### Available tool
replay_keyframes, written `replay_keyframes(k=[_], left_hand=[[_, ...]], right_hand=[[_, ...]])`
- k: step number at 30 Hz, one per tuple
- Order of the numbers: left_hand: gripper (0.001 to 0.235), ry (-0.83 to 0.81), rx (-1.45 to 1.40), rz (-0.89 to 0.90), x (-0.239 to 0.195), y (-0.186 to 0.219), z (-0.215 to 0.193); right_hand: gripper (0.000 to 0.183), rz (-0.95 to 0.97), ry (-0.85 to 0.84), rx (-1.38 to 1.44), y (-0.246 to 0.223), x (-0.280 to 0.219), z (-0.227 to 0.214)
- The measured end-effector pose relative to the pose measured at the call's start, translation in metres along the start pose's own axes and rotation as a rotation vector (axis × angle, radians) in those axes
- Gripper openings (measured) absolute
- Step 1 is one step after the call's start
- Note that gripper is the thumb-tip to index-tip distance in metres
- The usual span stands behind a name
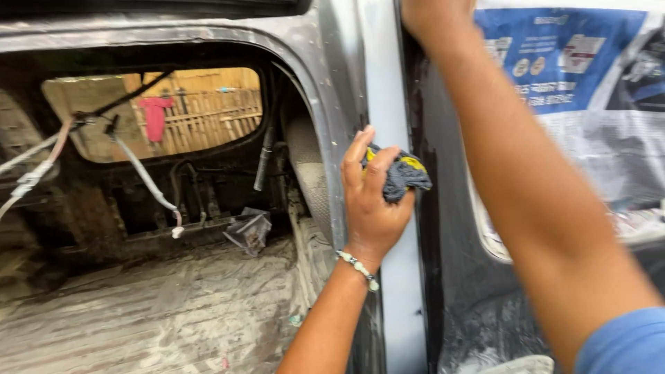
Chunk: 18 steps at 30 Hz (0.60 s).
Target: The person sands the exterior of a white car door using a sanding block and a yellow cloth, then moves to the vehicle's interior to sand the door frame and edges. The person repeatedly wipes the sanded areas with the cloth to remove dust.
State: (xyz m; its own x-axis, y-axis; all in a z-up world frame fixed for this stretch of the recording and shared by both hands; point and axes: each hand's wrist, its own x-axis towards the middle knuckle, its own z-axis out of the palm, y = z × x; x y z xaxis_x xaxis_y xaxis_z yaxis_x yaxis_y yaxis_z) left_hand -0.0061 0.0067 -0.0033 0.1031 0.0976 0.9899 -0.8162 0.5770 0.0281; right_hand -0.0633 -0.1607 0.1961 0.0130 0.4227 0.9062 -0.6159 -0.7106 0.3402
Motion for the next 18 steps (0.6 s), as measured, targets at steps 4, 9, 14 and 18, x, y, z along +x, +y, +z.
replay_keyframes(k=[4,9,14,18], left_hand=[[0.052,0.069,-0.054,-0.004,-0.006,-0.001,-0.002],[0.044,0.114,-0.147,-0.040,-0.006,-0.002,-0.001],[0.040,0.128,-0.219,-0.092,-0.006,-0.004,-0.007],[0.040,0.145,-0.209,-0.077,-0.007,-0.002,-0.007]], right_hand=[[0.011,0.088,-0.007,0.219,-0.078,-0.044,-0.079],[0.012,-0.037,-0.081,0.193,-0.044,0.002,-0.048],[0.010,0.023,0.056,0.222,-0.071,0.003,-0.056],[0.011,-0.097,0.088,0.362,-0.071,0.007,-0.050]])
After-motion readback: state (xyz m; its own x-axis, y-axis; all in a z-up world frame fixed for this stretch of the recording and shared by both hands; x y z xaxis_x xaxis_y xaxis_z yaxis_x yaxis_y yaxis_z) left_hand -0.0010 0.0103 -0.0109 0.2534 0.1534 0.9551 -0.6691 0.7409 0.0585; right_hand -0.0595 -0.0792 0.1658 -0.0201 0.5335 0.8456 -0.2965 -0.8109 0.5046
